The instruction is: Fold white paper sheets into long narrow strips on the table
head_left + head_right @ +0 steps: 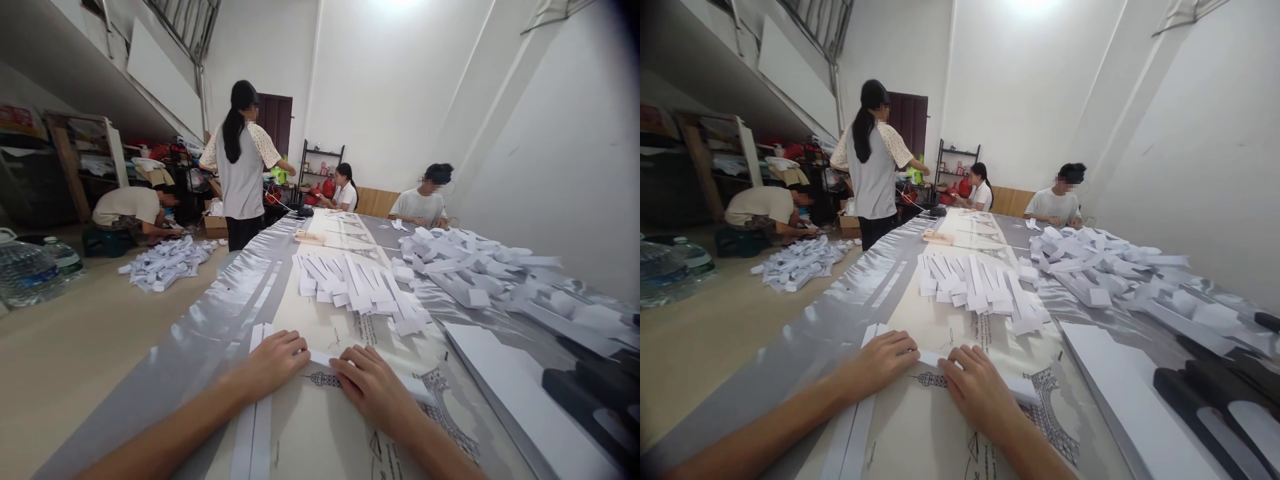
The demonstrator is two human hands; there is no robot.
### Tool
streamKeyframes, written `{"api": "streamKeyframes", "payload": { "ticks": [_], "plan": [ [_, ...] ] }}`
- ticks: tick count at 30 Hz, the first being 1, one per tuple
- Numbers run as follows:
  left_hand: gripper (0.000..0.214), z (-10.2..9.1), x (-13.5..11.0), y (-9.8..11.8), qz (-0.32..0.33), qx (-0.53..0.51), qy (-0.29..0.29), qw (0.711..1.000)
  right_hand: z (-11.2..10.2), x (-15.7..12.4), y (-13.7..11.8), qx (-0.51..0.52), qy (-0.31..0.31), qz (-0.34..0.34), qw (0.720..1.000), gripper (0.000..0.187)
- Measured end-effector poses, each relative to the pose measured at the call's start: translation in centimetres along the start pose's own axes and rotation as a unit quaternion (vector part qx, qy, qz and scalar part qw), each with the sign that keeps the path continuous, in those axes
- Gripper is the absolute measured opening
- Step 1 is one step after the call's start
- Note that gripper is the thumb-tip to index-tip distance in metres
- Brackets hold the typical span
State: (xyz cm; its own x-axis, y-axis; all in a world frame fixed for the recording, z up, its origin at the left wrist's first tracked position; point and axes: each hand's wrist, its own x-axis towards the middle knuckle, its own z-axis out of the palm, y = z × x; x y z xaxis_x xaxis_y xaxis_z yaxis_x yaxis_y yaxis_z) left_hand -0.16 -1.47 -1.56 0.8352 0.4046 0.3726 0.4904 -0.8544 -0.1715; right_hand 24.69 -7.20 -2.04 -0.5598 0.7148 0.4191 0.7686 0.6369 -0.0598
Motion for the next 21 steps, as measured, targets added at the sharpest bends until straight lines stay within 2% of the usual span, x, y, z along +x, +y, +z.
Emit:
{"api": "streamKeyframes", "payload": {
  "ticks": [4,8,11,15,21],
  "plan": [
    [0.019,-0.2,0.0,0.1,0.013,0.003,0.020,1.000,-0.2,0.1,0.0,0.006,0.012,0.016,1.000,0.020],
    [0.022,-0.1,0.0,-0.7,0.006,-0.017,0.016,1.000,-0.5,0.1,0.7,0.004,0.019,0.029,0.999,0.020],
    [0.025,0.0,0.0,-1.0,-0.001,-0.013,0.018,1.000,-0.4,0.0,0.9,0.004,0.004,0.033,0.999,0.017],
    [0.026,-0.1,0.0,-0.8,0.025,0.000,0.031,0.999,-0.2,-0.1,0.7,0.002,-0.014,0.047,0.999,0.018],
    [0.023,1.0,-0.1,-1.6,0.037,-0.018,0.091,0.995,-0.2,0.1,0.9,-0.010,0.003,0.054,0.999,0.020]
  ]
}}
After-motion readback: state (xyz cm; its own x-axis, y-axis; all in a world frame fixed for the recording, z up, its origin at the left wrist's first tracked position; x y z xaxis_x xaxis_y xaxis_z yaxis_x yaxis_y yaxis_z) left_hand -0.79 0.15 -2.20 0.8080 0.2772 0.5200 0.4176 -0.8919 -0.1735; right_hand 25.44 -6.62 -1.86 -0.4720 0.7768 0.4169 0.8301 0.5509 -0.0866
